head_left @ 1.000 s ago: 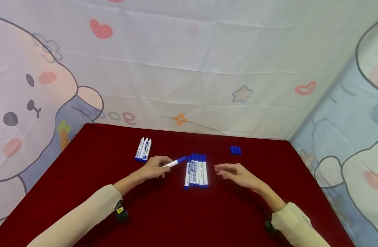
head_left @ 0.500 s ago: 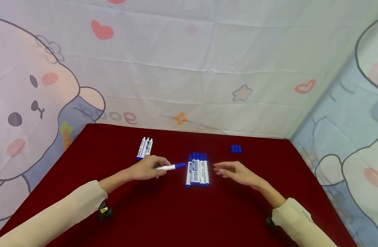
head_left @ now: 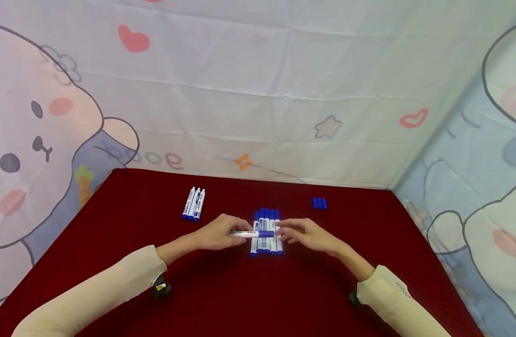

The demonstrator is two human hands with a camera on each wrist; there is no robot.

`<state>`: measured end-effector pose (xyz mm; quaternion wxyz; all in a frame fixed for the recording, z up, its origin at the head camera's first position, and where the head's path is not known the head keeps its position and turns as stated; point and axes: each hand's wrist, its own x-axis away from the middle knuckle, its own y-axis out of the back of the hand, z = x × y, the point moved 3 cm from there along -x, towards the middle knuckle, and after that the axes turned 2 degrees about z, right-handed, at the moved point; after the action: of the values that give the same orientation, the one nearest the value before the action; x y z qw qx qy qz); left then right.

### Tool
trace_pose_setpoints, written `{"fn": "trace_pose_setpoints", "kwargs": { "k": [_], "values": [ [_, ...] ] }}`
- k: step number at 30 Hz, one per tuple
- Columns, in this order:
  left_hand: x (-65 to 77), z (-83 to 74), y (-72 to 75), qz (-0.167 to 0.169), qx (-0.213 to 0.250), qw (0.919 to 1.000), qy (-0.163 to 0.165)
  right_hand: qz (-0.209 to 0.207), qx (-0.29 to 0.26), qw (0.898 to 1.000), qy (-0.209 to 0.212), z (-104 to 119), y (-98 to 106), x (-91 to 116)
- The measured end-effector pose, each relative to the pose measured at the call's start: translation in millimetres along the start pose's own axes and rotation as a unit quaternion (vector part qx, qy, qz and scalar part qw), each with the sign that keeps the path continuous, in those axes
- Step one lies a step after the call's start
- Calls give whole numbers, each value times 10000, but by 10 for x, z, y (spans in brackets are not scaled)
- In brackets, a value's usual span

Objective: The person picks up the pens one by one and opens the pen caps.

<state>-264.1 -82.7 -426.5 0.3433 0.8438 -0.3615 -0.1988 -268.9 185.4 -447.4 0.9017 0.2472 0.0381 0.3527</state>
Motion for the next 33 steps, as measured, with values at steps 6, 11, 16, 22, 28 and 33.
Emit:
{"fn": "trace_pose_setpoints", "kwargs": {
  "k": [6, 11, 16, 22, 28, 33],
  "values": [
    [-88, -52, -48, -245, -374, 9989, -157, 309, 67, 9994, 154, 85, -109, -104],
    [-122, -50, -75, -380, -555, 9977, -93, 529, 204, 9977, 365, 128, -176, -154],
    [-134, -62, -77, -509, -585, 9970, -72, 592, 292, 9963, 543, 154, -201, -199],
    [-130, -87, -88, -535, -615, 9966, -85, 681, 513, 9938, 712, 154, -232, -266],
    [-117, -107, -121, -414, -960, 9945, -68, 778, 1034, 9888, 747, 107, -237, -249],
    [-90, -140, -113, -216, -919, 9948, -389, 615, 1632, 9780, 1147, 130, -225, -210]
  ]
}}
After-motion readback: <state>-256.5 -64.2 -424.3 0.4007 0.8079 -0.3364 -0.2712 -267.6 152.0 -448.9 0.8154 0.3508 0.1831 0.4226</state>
